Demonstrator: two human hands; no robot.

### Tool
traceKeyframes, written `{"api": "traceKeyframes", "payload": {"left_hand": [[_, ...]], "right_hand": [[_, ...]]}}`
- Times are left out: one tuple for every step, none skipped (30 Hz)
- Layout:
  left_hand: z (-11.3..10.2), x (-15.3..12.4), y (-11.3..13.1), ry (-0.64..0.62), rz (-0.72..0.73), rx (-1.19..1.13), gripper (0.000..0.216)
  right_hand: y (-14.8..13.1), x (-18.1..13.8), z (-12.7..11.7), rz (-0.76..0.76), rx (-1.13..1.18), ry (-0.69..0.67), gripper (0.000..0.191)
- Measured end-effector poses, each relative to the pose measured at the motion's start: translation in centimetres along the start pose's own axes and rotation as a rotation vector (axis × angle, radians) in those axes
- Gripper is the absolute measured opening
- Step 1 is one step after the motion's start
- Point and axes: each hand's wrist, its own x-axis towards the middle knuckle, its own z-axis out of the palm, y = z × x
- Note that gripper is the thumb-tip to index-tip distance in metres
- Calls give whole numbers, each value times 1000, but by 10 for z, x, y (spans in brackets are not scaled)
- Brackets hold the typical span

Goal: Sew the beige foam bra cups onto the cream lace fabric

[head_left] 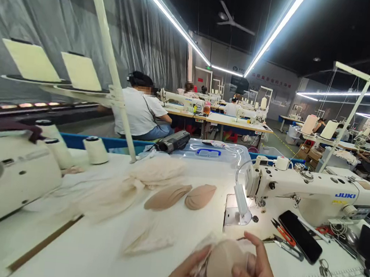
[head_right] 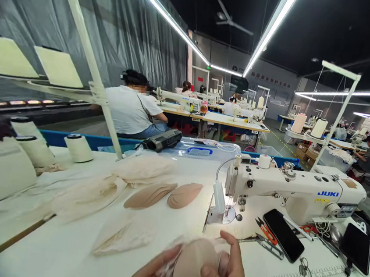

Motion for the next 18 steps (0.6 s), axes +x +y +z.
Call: {"api": "traceKeyframes", "payload": {"left_hand": [[5, -3, 0, 15, -9, -55, 51], [11, -7, 0, 27, -1, -99, 45], [15, -10, 0, 34, 22, -129, 41], [19, -13, 0, 36, 54, -142, 38], [22, -15, 0, 41, 80, -141, 35], [25, -17, 0, 49, 97, -134, 34], [26, -18, 0, 61, 101, -126, 31], [27, -18, 0, 75, 94, -119, 28], [27, -18, 0, 90, 81, -114, 25], [28, -17, 0, 106, 66, -112, 23], [28, -16, 0, 118, 51, -113, 21], [28, -16, 0, 128, 43, -118, 21], [28, -16, 0, 135, 44, -126, 21], [28, -16, 0, 136, 59, -134, 21], [28, -16, -1, 127, 80, -141, 20], [28, -16, -1, 113, 103, -146, 21], [29, -16, -1, 99, 121, -147, 23], [29, -17, -2, 91, 130, -147, 25]], "right_hand": [[-3, -2, 1, -13, -4, 15, 96], [-5, -4, 1, -18, -10, 26, 97], [-6, -6, 1, -16, -15, 31, 97], [-5, -8, 1, -9, -20, 31, 97], [-5, -10, 1, 1, -25, 26, 96], [-3, -11, 0, 10, -31, 21, 96], [-2, -12, -1, 14, -38, 18, 95], [0, -13, -1, 14, -44, 18, 95], [1, -13, -2, 11, -48, 21, 94], [3, -12, -3, 7, -45, 24, 94], [4, -11, -4, 2, -36, 27, 93], [5, -10, -5, -3, -22, 29, 91], [6, -10, -5, -7, -8, 31, 91], [7, -9, -5, -9, 2, 33, 90], [7, -9, -5, -10, 6, 37, 90], [7, -9, -5, -8, 2, 41, 90], [7, -9, -5, -6, -8, 45, 91], [7, -9, -5, -5, -21, 48, 91]]}}
